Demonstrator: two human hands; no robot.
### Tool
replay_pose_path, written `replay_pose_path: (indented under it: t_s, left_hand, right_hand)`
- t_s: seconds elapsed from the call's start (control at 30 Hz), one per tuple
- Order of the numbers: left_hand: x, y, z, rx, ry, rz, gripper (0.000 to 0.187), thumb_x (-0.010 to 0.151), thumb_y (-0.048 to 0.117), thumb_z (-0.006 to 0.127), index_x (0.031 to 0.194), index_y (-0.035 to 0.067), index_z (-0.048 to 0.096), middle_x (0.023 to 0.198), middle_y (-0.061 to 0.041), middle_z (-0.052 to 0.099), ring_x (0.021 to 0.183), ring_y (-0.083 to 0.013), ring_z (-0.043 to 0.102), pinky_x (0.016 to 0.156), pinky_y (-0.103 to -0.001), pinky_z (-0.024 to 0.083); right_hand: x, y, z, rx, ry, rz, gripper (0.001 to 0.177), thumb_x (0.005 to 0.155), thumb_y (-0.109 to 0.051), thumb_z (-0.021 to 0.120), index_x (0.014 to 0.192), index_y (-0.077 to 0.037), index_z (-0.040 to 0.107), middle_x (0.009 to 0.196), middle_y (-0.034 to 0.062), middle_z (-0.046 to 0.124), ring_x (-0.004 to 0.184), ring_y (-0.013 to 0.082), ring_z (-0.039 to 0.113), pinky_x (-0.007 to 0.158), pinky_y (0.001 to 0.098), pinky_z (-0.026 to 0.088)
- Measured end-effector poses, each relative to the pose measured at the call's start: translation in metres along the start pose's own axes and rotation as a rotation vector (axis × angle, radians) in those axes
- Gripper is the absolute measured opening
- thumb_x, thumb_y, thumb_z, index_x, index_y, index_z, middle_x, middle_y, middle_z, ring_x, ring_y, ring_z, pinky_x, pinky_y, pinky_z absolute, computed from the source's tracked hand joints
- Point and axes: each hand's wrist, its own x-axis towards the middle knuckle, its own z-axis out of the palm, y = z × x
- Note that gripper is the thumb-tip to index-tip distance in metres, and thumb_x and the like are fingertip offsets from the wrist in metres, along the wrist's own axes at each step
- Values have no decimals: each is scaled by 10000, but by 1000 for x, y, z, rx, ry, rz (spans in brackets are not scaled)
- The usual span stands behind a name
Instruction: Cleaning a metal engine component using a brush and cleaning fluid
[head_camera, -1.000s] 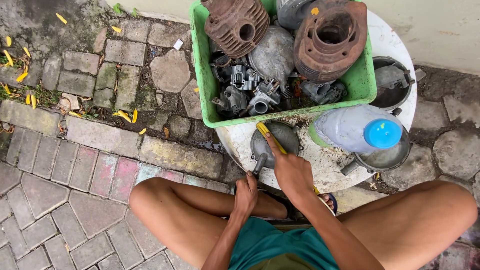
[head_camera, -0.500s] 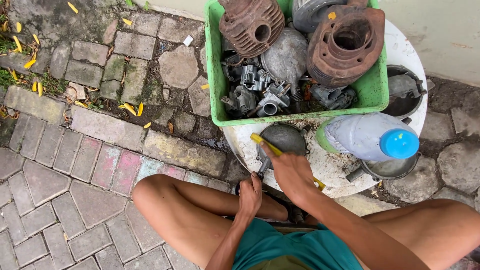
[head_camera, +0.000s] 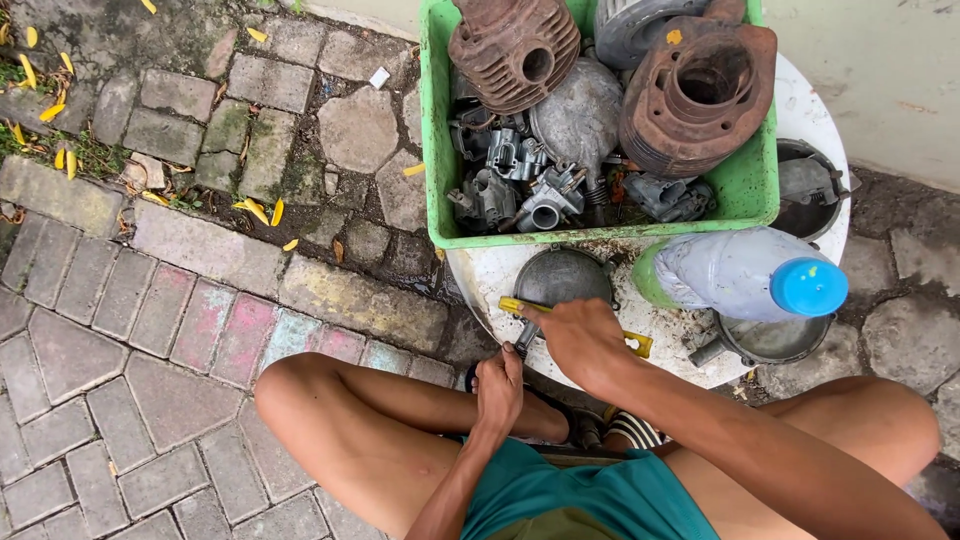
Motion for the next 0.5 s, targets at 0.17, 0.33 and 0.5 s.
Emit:
replay_pose_path:
  t_s: [0.17,0.33,0.5]
  left_hand:
    - [-1,11,-5,28,12,1,681,1096,332,311,495,47,459,413,-221,379,414,-276,317,518,-388,361]
    - [0,-19,9,97,2,-35,693,1089,392,279,513,50,458,444,-181,463,433,-290,433,564,-437,384]
    - [1,-31,10,69,0,-41,685,1117,347,272,489,142,451,358,-111,334,366,-182,272,482,-349,331]
  right_hand:
    - [0,1,-23,91,86,138,576,961,-24,461,1511,-192,501,754,151,737,661,293,739,572,480,595]
    - [-64,2,-30,284,-104,230,645,1013,-67,426,1591,-324,298,729,142,686,636,309,683,633,474,561]
    - [-60,14,-36,471,-1,323,483,1060,-211,368,1516,-313,493,784,212,752,542,212,718,611,389,628]
